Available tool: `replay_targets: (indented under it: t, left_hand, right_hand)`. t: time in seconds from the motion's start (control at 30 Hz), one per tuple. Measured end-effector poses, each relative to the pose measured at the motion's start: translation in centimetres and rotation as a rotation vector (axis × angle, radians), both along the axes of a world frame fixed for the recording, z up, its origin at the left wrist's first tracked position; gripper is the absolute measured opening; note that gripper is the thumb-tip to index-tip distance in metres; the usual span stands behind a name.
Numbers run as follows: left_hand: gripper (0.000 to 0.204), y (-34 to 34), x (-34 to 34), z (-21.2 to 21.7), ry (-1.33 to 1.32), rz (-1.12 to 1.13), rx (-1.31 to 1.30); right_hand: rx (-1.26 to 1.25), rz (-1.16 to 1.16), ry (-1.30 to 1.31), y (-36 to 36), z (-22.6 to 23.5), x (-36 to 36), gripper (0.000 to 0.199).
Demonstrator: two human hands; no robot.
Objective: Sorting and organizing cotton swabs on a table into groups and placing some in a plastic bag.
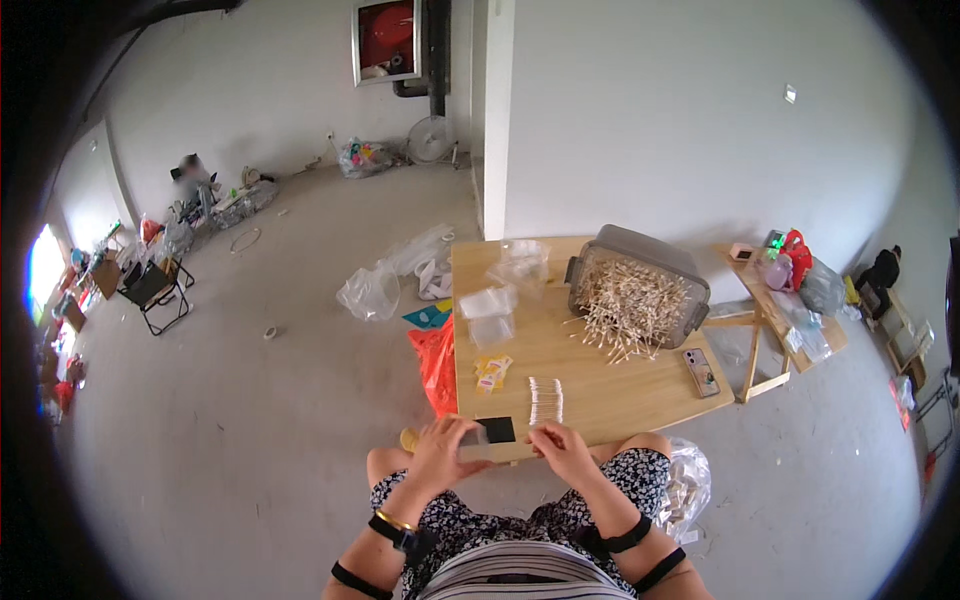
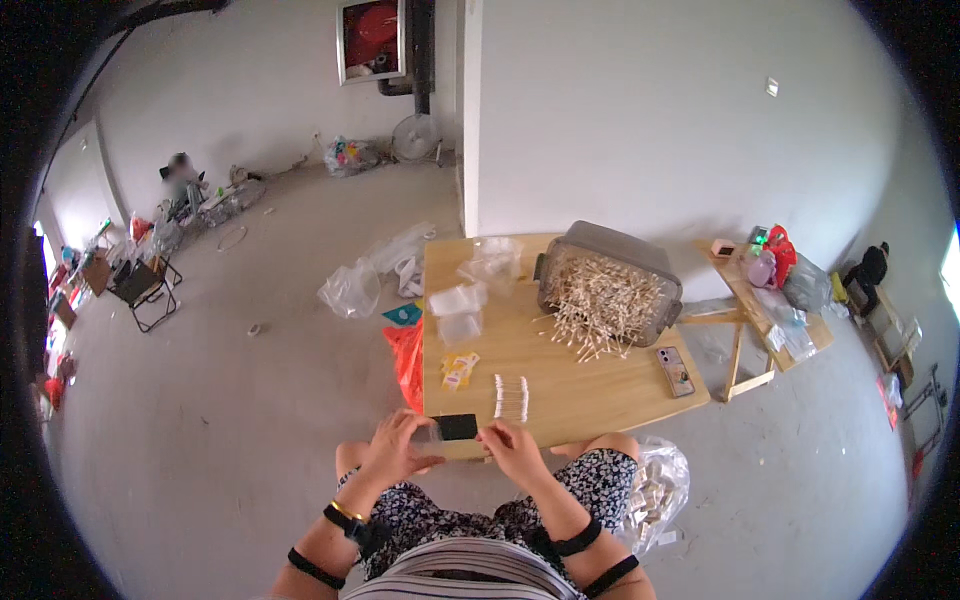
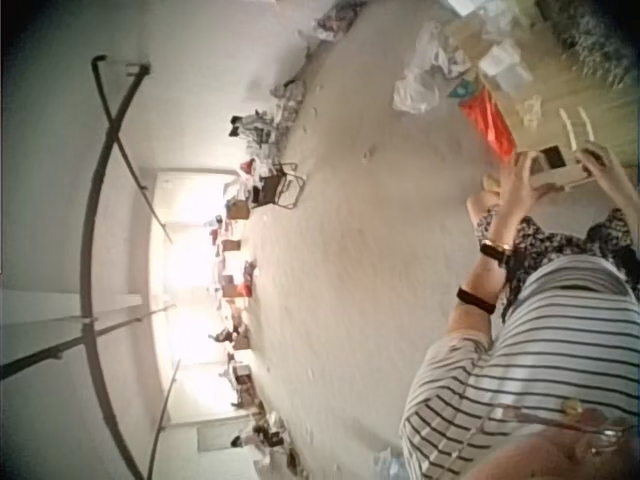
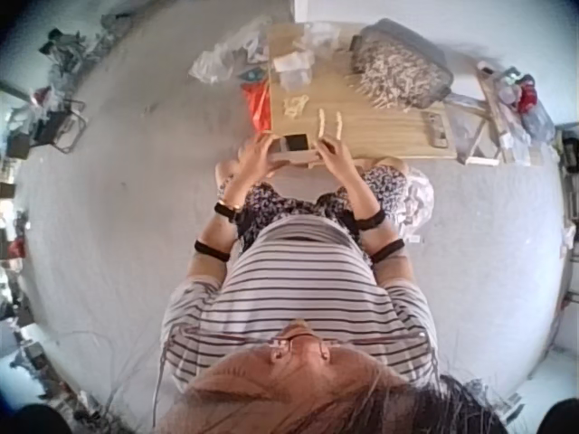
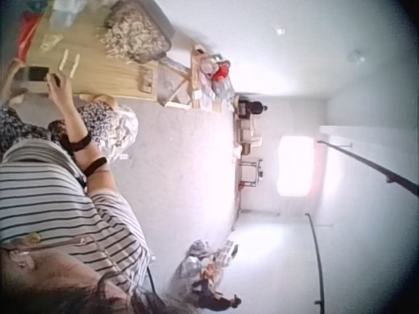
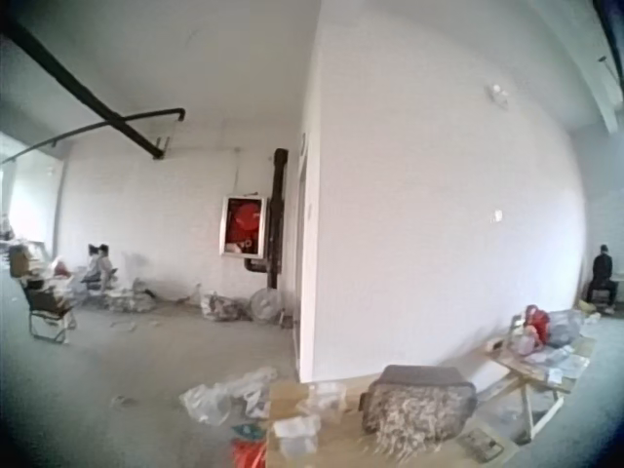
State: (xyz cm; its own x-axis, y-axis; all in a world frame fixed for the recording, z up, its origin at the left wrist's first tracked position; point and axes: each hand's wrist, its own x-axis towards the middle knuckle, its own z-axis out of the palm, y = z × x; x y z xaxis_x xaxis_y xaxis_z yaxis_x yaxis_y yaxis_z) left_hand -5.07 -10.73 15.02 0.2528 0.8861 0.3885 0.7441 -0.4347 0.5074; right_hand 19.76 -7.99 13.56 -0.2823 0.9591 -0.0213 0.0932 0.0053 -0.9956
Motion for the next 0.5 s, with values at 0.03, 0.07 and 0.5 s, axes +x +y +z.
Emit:
replay_targets:
  t: [0.03, 0.07, 0.5]
  left_hand:
    - [0.057, 0.7, -1.6, -2.0, 0.037, 0.053, -0.03]
    - [0.057, 1.2, -3.3, -4.2, 0.034, 0.065, -0.041]
    - [0.059, 4.6, -9.2, -13.6, 0.251, 0.273, -0.428]
  right_hand:
    - [-0.005, -0.017, -0.045, 0.1, -0.4, 0.4, 0.022]
    - [-0.014, 0.013, -0.075, 0.2, -0.4, 0.9, 0.021]
    - [-0.208, 0.052, -0.104, -0.2, -5.5, 3.4, 0.022]
